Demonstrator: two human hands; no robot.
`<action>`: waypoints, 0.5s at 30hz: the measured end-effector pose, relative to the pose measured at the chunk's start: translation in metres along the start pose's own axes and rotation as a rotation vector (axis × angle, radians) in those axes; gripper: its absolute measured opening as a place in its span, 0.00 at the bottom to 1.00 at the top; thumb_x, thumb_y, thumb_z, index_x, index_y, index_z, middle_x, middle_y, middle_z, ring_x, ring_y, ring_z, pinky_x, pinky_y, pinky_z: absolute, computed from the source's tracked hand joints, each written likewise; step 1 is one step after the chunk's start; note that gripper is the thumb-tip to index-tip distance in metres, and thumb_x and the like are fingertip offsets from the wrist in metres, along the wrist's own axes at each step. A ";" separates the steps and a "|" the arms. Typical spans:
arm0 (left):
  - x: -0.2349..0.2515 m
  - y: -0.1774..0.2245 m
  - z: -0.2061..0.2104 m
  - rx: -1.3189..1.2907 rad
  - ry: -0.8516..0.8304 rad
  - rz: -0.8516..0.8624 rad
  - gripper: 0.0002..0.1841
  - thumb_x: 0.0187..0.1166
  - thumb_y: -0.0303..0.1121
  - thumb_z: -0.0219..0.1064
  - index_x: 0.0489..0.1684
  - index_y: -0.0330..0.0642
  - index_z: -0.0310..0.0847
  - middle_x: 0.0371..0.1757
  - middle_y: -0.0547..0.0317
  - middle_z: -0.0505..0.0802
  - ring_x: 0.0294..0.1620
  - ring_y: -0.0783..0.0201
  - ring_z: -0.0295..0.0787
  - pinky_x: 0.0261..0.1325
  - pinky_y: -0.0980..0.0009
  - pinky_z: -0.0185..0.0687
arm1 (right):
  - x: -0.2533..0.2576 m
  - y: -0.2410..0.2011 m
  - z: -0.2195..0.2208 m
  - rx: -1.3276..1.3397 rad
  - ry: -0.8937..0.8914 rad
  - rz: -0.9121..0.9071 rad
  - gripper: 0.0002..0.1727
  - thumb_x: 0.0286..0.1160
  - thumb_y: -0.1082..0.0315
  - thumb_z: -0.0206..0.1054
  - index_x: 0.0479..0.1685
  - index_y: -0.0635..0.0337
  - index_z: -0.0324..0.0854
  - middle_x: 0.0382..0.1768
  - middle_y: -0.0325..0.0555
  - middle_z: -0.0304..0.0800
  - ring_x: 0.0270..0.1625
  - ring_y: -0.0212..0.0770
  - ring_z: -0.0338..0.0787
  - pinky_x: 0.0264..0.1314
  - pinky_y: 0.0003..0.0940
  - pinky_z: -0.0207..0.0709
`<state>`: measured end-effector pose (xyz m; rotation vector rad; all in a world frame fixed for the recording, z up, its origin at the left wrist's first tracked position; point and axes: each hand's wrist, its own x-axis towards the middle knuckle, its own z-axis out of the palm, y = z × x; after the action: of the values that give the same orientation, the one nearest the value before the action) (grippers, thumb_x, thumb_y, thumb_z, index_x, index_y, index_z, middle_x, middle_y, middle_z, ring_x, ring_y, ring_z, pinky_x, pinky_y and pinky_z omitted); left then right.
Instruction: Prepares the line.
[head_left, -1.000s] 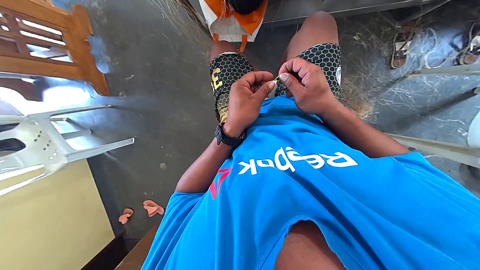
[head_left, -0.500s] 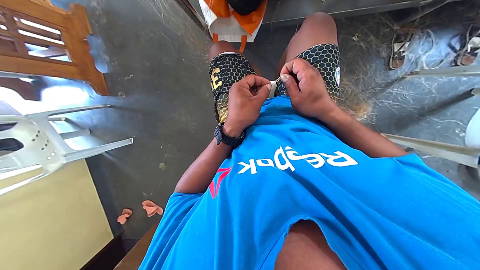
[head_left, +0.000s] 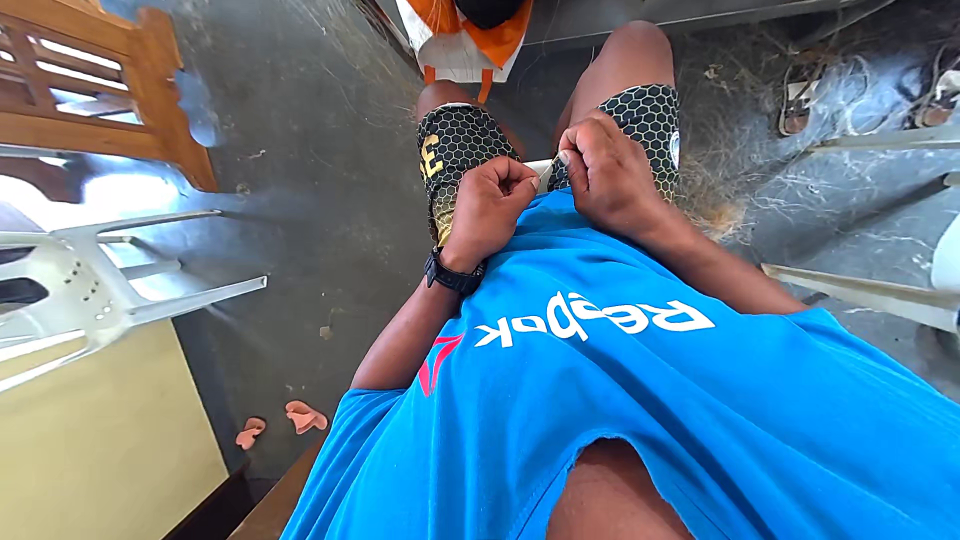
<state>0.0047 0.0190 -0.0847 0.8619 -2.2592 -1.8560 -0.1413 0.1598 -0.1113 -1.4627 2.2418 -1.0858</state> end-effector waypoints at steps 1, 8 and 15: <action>0.000 0.000 0.000 -0.017 0.002 -0.005 0.03 0.79 0.25 0.69 0.38 0.39 0.88 0.25 0.64 0.87 0.23 0.74 0.80 0.29 0.77 0.76 | 0.001 0.000 0.000 0.023 0.007 -0.001 0.10 0.88 0.67 0.54 0.43 0.62 0.78 0.47 0.55 0.82 0.43 0.49 0.88 0.36 0.43 0.82; 0.003 0.000 0.004 -0.292 0.161 0.110 0.02 0.81 0.24 0.66 0.42 0.37 0.84 0.29 0.64 0.87 0.23 0.75 0.76 0.27 0.79 0.73 | 0.010 -0.010 -0.009 0.906 -0.141 0.292 0.11 0.87 0.67 0.61 0.58 0.65 0.79 0.39 0.45 0.88 0.32 0.37 0.90 0.39 0.36 0.91; 0.006 0.004 0.011 -0.301 0.179 0.158 0.01 0.80 0.22 0.67 0.41 0.36 0.84 0.30 0.63 0.88 0.24 0.75 0.78 0.27 0.79 0.74 | 0.020 -0.017 0.000 0.996 -0.072 0.239 0.04 0.84 0.72 0.65 0.49 0.64 0.81 0.35 0.41 0.88 0.30 0.32 0.87 0.34 0.28 0.87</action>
<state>-0.0063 0.0262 -0.0851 0.7428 -1.8264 -1.8964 -0.1389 0.1387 -0.0963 -0.7585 1.3701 -1.6547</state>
